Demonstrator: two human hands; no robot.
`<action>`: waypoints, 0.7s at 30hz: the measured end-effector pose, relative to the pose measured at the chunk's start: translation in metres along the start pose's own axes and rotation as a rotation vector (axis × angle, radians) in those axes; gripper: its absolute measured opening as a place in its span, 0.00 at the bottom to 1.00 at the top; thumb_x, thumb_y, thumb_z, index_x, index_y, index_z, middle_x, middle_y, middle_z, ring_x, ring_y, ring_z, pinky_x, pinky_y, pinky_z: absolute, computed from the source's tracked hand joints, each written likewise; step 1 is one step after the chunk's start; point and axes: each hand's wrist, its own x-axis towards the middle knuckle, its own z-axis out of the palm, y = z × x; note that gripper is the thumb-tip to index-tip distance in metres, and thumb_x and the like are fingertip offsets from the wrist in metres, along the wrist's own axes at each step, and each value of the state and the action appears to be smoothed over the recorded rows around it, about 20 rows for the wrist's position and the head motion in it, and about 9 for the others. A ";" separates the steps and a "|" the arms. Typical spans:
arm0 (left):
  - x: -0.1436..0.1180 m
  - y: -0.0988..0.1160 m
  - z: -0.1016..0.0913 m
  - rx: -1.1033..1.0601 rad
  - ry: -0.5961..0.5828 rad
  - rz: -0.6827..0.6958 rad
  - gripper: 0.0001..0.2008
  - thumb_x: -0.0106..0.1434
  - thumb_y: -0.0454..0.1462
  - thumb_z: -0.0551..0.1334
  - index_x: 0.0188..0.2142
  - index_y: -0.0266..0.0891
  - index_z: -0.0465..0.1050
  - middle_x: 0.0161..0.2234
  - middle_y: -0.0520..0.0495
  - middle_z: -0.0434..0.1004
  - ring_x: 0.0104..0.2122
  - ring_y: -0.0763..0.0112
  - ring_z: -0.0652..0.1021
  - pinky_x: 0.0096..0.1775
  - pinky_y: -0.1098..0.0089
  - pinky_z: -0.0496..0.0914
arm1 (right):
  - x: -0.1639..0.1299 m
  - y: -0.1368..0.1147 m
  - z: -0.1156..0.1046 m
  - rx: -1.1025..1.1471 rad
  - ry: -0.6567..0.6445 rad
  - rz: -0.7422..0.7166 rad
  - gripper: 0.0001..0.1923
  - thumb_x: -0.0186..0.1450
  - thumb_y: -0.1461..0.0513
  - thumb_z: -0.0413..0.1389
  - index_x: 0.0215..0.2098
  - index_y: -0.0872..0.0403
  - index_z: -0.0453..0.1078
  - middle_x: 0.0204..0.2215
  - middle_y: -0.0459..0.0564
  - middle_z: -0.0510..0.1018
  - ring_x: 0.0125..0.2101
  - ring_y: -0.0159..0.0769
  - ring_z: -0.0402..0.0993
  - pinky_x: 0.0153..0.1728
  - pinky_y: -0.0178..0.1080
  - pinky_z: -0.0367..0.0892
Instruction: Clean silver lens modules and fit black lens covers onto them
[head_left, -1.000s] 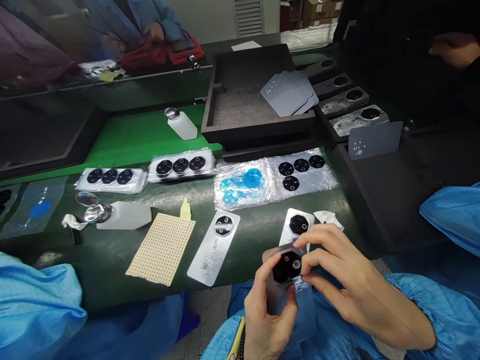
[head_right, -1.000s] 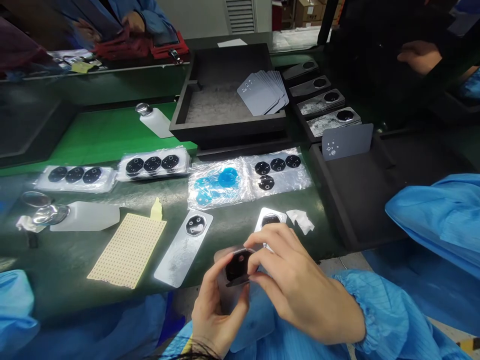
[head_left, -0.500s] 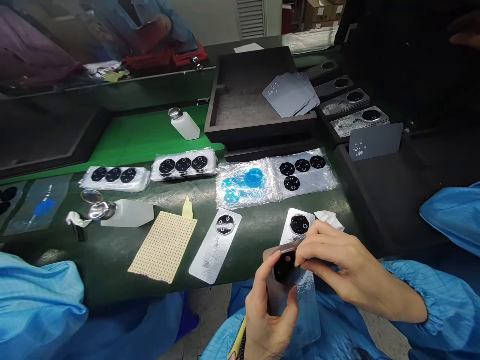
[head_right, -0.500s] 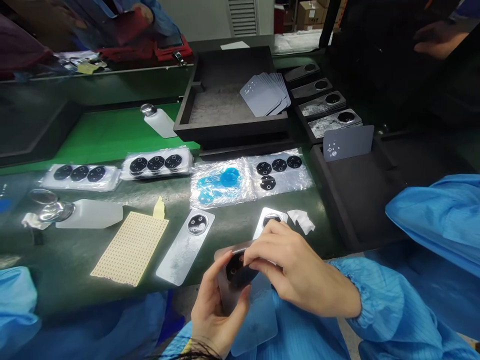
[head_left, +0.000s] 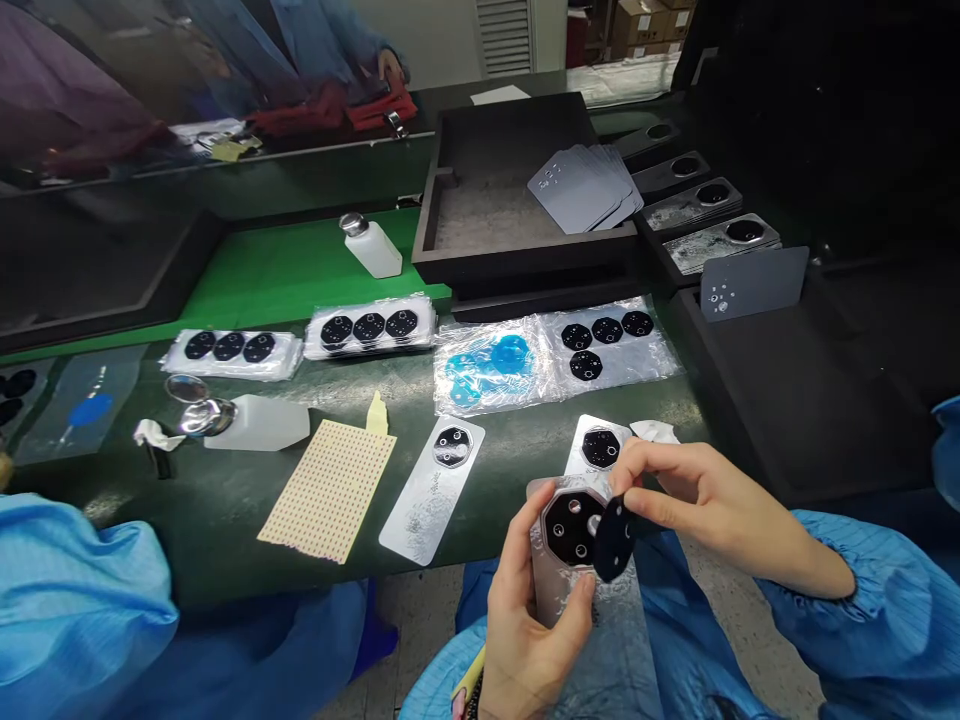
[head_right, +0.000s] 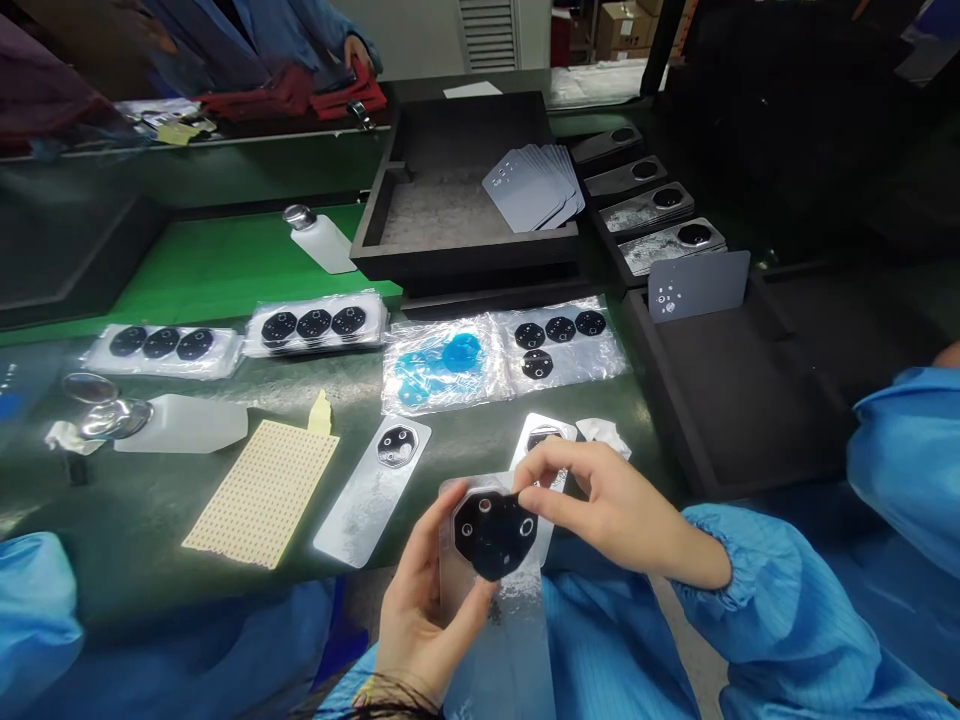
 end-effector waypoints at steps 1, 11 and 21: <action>0.000 0.000 -0.001 0.003 -0.001 -0.003 0.24 0.52 0.34 0.67 0.50 0.45 0.75 0.54 0.48 0.75 0.56 0.58 0.72 0.56 0.66 0.67 | 0.001 0.000 0.000 -0.006 0.030 0.005 0.11 0.66 0.57 0.53 0.28 0.53 0.69 0.26 0.46 0.73 0.28 0.34 0.69 0.30 0.36 0.66; -0.001 0.004 0.000 0.020 -0.005 0.018 0.25 0.53 0.32 0.65 0.51 0.46 0.74 0.55 0.51 0.75 0.56 0.61 0.72 0.55 0.71 0.68 | 0.006 0.001 0.017 -0.260 0.193 -0.138 0.06 0.62 0.67 0.57 0.28 0.51 0.71 0.25 0.42 0.74 0.29 0.31 0.69 0.32 0.35 0.66; 0.001 -0.001 -0.005 0.056 -0.039 0.054 0.25 0.54 0.34 0.66 0.52 0.46 0.73 0.56 0.49 0.73 0.57 0.58 0.71 0.56 0.66 0.68 | 0.004 0.003 0.025 -0.368 0.210 -0.262 0.06 0.63 0.69 0.58 0.30 0.53 0.71 0.24 0.43 0.75 0.28 0.32 0.70 0.34 0.37 0.68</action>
